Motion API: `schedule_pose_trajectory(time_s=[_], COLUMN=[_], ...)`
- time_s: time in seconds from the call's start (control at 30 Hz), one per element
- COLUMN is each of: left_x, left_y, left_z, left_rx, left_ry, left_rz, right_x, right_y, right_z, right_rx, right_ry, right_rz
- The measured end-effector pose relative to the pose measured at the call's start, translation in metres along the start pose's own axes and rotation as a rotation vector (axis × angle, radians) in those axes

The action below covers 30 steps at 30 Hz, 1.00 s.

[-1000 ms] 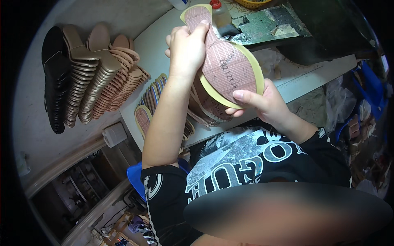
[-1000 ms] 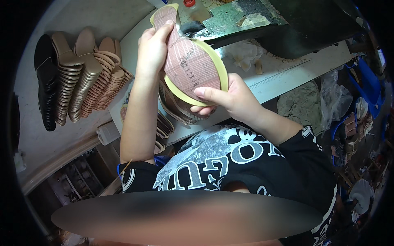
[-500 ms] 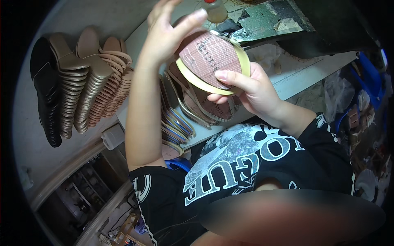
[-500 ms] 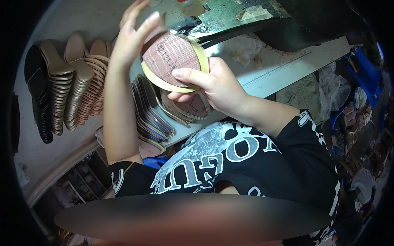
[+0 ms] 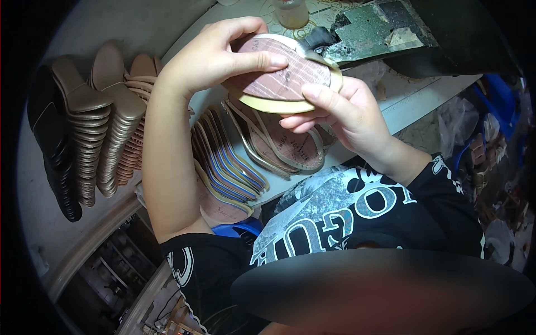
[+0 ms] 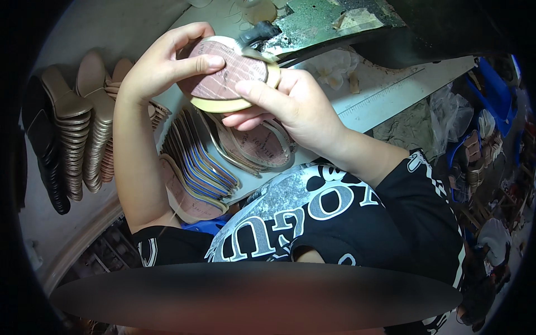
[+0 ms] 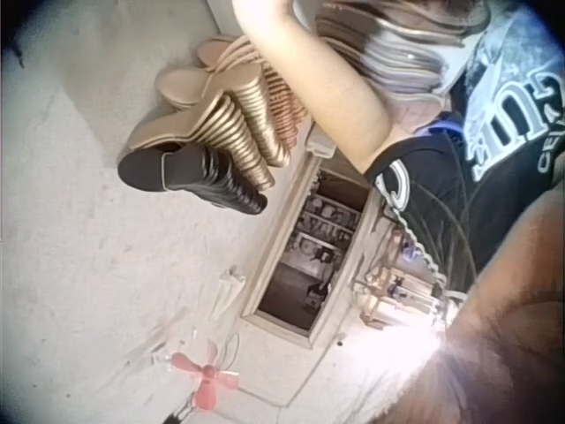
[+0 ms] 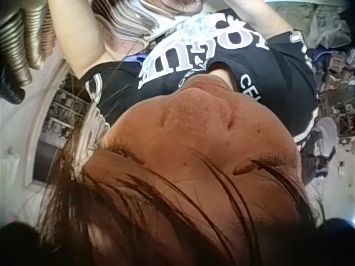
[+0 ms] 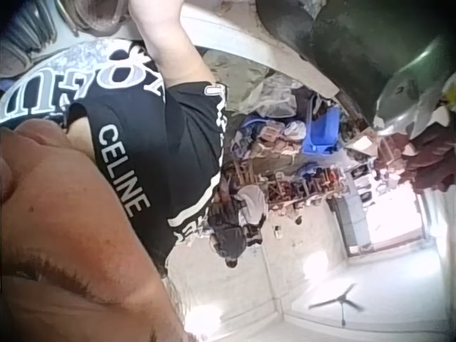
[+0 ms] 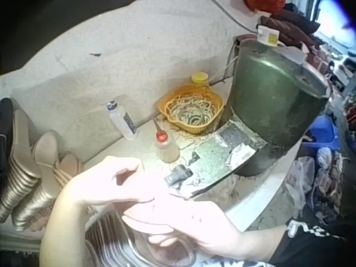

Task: The recorder is assembling shoe insoles by aligning and sticking layers together.

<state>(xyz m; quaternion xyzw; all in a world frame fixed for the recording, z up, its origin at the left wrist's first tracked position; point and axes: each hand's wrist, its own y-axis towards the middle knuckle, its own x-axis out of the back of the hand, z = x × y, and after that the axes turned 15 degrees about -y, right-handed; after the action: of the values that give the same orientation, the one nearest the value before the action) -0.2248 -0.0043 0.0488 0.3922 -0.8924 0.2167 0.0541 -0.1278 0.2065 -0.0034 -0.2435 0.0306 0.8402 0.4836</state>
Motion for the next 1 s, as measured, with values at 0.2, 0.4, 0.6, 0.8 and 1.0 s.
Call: schedule_pose_trajectory(time_s=[0.2,0.4,0.6,0.8,1.0], left_x=[-0.005,-0.024,-0.042,-0.038,-0.038], left_y=[-0.013,-0.026,-0.035,-0.036,-0.04], left_z=[0.007,0.009,0.004,-0.002,0.001], left_rx=[0.068,0.099,0.17,0.134,0.14], left_ry=[-0.039,-0.199,-0.081,-0.183,-0.223], left_rz=[-0.079,-0.199,-0.326,-0.284,-0.321], right_x=[0.003,0.005,0.012,0.009,0.008], right_y=[0.004,0.007,0.005,0.007,0.01], right_z=[-0.002,-0.001,-0.001,-0.003,-0.002], right_rx=[-0.015,0.01,0.018,0.082,0.08], right_ry=[0.032,0.013,-0.067,-0.025,0.015], right_rz=[-0.003,-0.02,-0.057,-0.003,-0.002])
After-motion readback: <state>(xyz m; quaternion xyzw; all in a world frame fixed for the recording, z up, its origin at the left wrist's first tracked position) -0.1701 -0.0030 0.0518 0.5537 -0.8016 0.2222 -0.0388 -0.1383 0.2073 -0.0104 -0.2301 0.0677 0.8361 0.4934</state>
